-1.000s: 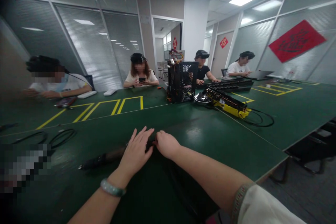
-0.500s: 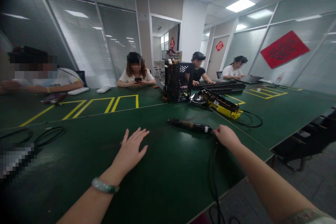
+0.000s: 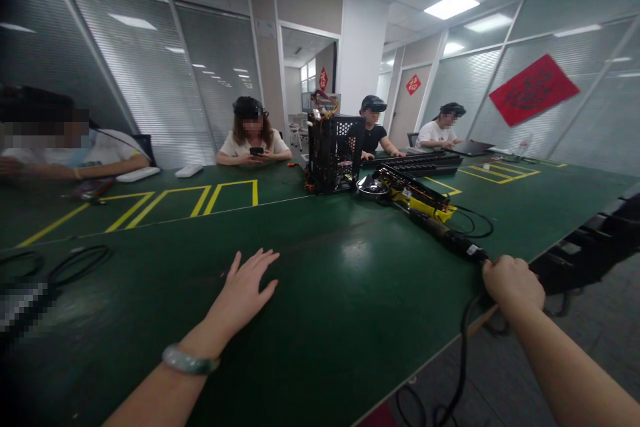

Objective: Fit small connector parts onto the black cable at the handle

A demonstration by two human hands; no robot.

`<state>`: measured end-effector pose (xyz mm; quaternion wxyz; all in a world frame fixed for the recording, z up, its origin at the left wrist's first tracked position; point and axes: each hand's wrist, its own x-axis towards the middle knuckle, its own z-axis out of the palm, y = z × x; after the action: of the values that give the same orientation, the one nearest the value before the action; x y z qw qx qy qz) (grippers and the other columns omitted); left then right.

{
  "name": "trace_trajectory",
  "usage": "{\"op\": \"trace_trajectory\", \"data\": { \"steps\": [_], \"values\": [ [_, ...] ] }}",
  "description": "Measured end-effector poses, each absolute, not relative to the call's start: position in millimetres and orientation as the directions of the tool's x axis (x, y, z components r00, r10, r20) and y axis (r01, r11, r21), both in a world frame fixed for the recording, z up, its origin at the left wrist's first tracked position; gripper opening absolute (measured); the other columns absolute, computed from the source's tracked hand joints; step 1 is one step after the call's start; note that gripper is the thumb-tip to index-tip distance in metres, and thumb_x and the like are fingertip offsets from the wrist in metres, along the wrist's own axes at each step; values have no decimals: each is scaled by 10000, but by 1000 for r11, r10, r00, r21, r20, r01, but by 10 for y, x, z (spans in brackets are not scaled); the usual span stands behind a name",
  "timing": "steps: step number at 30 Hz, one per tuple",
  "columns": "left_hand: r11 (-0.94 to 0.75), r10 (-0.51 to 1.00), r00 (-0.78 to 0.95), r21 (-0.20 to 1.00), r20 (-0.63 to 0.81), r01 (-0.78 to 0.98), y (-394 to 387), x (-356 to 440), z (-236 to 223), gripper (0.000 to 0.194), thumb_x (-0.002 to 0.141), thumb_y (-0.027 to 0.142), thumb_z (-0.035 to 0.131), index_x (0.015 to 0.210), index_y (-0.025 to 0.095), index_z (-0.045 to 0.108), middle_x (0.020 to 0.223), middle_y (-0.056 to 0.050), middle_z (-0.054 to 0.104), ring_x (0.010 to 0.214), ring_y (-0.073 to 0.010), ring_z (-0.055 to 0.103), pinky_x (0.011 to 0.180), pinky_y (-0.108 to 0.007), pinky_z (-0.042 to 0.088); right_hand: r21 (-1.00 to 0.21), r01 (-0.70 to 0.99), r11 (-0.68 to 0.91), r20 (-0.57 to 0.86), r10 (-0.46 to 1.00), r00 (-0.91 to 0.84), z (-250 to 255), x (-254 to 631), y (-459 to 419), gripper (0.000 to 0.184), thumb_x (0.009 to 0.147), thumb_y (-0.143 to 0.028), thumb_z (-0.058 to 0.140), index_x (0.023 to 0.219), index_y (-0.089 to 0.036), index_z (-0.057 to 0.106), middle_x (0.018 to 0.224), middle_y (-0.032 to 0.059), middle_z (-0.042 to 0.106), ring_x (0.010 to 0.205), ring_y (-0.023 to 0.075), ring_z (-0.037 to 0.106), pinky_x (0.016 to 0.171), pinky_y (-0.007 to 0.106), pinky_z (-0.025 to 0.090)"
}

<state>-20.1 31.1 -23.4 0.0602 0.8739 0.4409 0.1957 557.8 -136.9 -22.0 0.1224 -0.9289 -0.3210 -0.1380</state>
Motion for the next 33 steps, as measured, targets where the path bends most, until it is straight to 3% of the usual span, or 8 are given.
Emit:
{"op": "trace_trajectory", "data": {
  "steps": [3,7,17,24,33],
  "values": [
    [-581,813,521,301,259,756,304,-204,-215,540,892,358,534,1405,301,374,1475,-29,367,1380,-282,267,1124,-598,65,-69,576,-815,431,496,754,-260,5467,-1282,519,848,-471,410,1060,-61,646,1048,314,559,1015,484,502,751,517,372],
    [-576,816,516,315,259,754,310,-207,-220,536,894,351,538,1403,291,380,1467,-41,381,1371,-288,290,1120,-598,121,-32,635,-772,465,551,693,-236,5327,-1057,511,832,-455,487,1224,-138,573,1116,285,543,1094,443,463,877,517,302],
    [-521,853,477,353,210,777,301,-196,-204,568,887,408,549,1415,288,378,1474,-74,363,1336,-323,353,1029,-548,377,-145,579,-802,378,496,782,-172,5300,-674,575,837,-544,454,1249,-154,549,1149,223,522,1049,425,490,829,542,376],
    [-503,863,480,360,158,786,401,-204,-308,588,899,464,500,1433,268,354,1472,-90,363,1327,-323,365,1016,-525,397,-128,558,-820,381,479,791,-189,5278,-696,533,860,-534,448,1257,-189,532,1163,173,512,1073,366,474,880,502,362],
    [-475,876,467,370,117,798,401,-205,-297,593,895,490,488,1435,292,343,1467,-81,370,1318,-317,380,1000,-520,414,-144,567,-811,370,487,791,-202,5294,-699,532,862,-527,463,1277,-198,520,1186,171,499,1096,372,456,896,509,347]
  ]
}}
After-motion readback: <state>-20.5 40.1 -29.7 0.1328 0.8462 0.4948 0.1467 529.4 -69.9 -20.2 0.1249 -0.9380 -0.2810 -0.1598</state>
